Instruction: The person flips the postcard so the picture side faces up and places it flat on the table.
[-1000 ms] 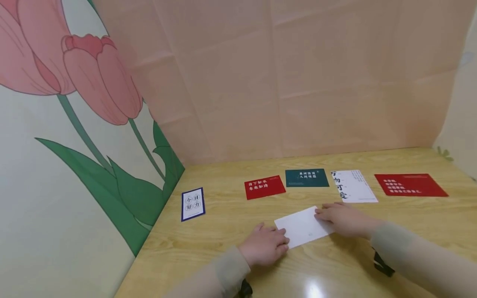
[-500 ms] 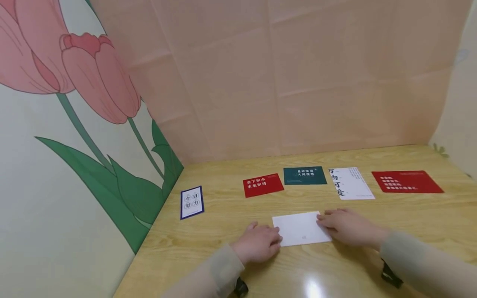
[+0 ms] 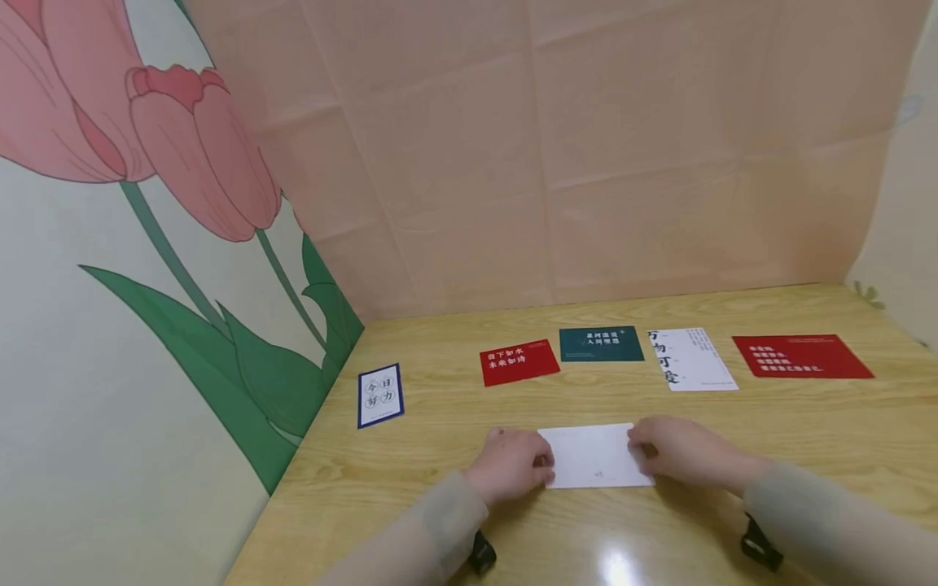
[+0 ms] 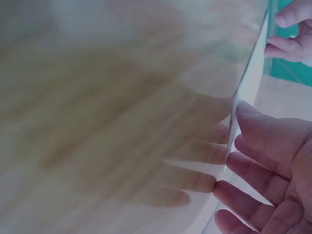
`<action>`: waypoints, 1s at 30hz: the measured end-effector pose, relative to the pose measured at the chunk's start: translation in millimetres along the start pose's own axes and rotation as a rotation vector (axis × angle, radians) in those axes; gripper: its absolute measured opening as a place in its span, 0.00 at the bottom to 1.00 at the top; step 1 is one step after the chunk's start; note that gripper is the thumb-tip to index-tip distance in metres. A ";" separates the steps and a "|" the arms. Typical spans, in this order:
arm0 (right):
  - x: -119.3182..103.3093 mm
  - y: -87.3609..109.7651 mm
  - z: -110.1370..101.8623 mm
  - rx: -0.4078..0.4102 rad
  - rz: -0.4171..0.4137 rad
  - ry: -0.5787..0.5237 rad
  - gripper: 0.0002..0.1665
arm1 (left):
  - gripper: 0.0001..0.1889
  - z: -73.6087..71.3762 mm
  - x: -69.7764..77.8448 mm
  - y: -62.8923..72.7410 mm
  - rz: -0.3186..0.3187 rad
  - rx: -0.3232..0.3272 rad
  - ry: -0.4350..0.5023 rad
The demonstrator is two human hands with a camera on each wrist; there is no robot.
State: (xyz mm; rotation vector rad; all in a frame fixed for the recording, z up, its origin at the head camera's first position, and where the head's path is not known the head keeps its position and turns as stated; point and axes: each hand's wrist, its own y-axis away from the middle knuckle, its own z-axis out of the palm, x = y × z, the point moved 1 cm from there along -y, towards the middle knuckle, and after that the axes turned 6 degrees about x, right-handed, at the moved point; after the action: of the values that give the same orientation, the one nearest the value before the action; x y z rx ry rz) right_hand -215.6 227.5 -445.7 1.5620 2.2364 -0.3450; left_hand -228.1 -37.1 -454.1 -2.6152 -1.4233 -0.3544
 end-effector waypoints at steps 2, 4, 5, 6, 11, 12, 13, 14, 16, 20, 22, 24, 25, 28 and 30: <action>-0.9 -4.8 -0.8 0.002 0.021 -0.026 0.16 | 0.06 1.2 -1.8 -7.3 -0.036 0.017 0.036; -1.3 -9.6 -1.9 0.005 0.027 -0.039 0.15 | 0.06 1.7 -3.6 -13.7 -0.074 0.029 0.084; -1.1 -12.0 -2.2 0.005 0.034 -0.047 0.16 | 0.07 2.1 -4.6 -16.7 -0.094 0.033 0.109; -0.9 -13.9 -2.6 0.007 0.034 -0.048 0.16 | 0.07 2.7 -5.5 -19.5 -0.113 0.033 0.132; -0.2 -22.1 -2.7 -0.004 0.060 -0.038 0.20 | 0.09 4.9 -6.4 -30.1 -0.178 0.011 0.175; -0.3 -23.8 -2.7 -0.009 0.061 -0.031 0.20 | 0.09 5.2 -5.8 -31.7 -0.186 0.002 0.169; -0.6 -25.6 -2.8 -0.016 0.067 -0.025 0.21 | 0.10 4.9 -4.8 -33.2 -0.190 -0.006 0.155; -0.9 -27.6 -3.1 -0.024 0.074 -0.019 0.21 | 0.11 4.2 -3.5 -34.5 -0.196 -0.014 0.137; -1.9 -31.1 -4.5 -0.038 0.077 0.000 0.23 | 0.14 2.8 -0.3 -37.3 -0.206 -0.021 0.082; -3.1 -37.2 -9.1 -0.071 0.087 0.044 0.27 | 0.21 0.4 4.5 -42.8 -0.231 -0.034 -0.013; -3.6 -39.5 -10.5 -0.094 0.092 0.058 0.29 | 0.24 -0.2 5.9 -45.0 -0.249 -0.044 -0.031; -4.4 -41.2 -10.9 -0.120 0.106 0.059 0.29 | 0.25 -0.3 6.4 -46.8 -0.260 -0.051 -0.041; -4.8 -42.0 -10.8 -0.130 0.112 0.057 0.30 | 0.25 -0.8 6.8 -47.3 -0.265 -0.053 -0.046; -6.0 -44.2 -10.7 -0.149 0.121 0.044 0.29 | 0.25 -2.3 7.6 -49.4 -0.282 -0.058 -0.050; -6.5 -45.3 -10.9 -0.155 0.131 0.034 0.29 | 0.26 -3.0 8.0 -50.9 -0.296 -0.062 -0.050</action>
State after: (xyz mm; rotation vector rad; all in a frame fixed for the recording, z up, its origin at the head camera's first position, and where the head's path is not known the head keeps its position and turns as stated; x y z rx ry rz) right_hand -258.0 210.8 -434.0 1.6317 2.1171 -0.1055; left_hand -267.1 -3.7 -448.3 -2.4751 -1.8494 -0.3738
